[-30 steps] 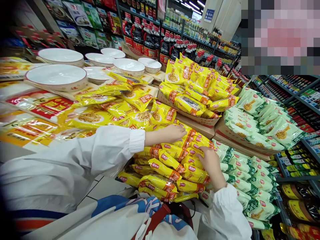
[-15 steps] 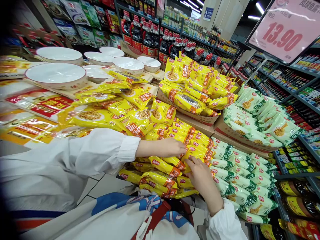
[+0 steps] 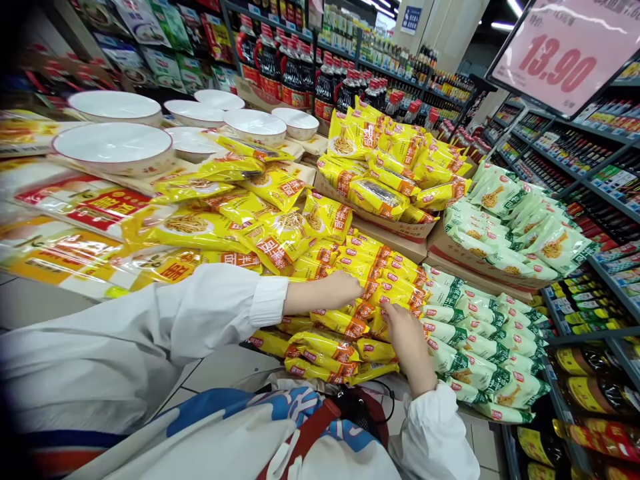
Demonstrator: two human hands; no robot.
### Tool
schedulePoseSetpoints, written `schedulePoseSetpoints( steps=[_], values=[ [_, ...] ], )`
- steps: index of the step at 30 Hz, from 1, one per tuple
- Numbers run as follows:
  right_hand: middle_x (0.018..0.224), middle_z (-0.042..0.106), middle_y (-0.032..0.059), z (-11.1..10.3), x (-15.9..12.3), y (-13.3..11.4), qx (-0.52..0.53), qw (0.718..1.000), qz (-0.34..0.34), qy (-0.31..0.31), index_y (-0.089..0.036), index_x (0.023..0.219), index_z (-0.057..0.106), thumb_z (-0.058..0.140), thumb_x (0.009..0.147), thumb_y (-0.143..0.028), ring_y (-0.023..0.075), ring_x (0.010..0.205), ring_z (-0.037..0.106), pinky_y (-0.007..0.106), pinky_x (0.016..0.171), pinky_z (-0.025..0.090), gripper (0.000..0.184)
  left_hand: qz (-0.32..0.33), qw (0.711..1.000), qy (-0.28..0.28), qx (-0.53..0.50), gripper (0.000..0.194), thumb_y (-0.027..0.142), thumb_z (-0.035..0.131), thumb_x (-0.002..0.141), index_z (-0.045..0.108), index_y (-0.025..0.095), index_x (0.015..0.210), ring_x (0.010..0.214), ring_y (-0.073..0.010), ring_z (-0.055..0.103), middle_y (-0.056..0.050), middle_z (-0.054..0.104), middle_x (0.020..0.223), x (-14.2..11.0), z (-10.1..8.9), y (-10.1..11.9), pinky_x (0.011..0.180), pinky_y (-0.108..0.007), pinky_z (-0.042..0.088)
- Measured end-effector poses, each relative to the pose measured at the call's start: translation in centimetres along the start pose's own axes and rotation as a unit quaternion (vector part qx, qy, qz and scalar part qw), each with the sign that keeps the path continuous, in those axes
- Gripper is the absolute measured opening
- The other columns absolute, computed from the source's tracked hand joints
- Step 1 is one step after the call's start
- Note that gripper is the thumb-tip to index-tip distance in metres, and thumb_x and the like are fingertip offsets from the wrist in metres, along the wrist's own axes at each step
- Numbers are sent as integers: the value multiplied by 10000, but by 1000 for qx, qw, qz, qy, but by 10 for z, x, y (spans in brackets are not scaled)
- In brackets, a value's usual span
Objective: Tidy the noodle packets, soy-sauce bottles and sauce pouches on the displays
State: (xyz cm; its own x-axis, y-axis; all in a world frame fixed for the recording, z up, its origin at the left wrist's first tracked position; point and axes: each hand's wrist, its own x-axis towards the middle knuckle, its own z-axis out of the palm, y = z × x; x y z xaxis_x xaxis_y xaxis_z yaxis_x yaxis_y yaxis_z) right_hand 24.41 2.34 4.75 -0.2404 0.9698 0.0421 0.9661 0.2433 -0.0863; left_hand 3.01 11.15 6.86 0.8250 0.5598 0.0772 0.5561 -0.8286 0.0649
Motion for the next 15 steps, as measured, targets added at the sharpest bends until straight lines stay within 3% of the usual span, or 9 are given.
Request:
schedulePoseSetpoints(
  steps=[3, 5, 7, 11, 15],
  values=[
    [1201, 716, 101, -2, -23, -2, 22, 994, -9, 109, -219, 1284, 626, 464, 1010, -255, 263, 1048, 689, 377, 863, 548, 320, 21, 1000, -4, 19, 179, 89, 625, 876, 695, 102, 1041, 886, -287, 726, -161, 746, 933, -25, -13, 15, 711, -370, 563],
    [1199, 714, 106, 0, -46, -5, 63, 975, -2, 215, -210, 1260, 638, 476, 1019, -305, 259, 1080, 679, 400, 925, 541, 305, 38, 999, 20, 19, 240, 83, 580, 896, 662, 121, 1119, 950, -275, 709, -153, 735, 1004, -47, -18, 25, 745, -363, 554],
    [1145, 730, 102, 8, -68, -12, 111, 953, 16, 282, -210, 1206, 661, 506, 1017, -318, 245, 1062, 686, 401, 949, 538, 267, 33, 999, 9, 10, 241, 80, 575, 894, 661, 140, 1111, 964, -264, 702, -144, 733, 1024, -64, -16, 32, 753, -345, 541],
    [1071, 748, 107, 37, -102, -25, 158, 936, 71, 307, -201, 1111, 694, 538, 1006, -341, 247, 999, 700, 405, 909, 555, 235, -76, 995, -66, -14, 200, 66, 549, 900, 693, 139, 1018, 870, -267, 724, -142, 751, 936, -68, 5, 28, 692, -332, 525],
    [1060, 751, 123, 46, -121, -24, 123, 926, 145, 326, -177, 1098, 712, 542, 998, -413, 269, 981, 702, 419, 891, 553, 307, -161, 985, -45, -38, 171, 184, 547, 957, 707, 140, 997, 864, -273, 739, -155, 761, 960, -55, 16, 19, 695, -331, 531]
  ],
)
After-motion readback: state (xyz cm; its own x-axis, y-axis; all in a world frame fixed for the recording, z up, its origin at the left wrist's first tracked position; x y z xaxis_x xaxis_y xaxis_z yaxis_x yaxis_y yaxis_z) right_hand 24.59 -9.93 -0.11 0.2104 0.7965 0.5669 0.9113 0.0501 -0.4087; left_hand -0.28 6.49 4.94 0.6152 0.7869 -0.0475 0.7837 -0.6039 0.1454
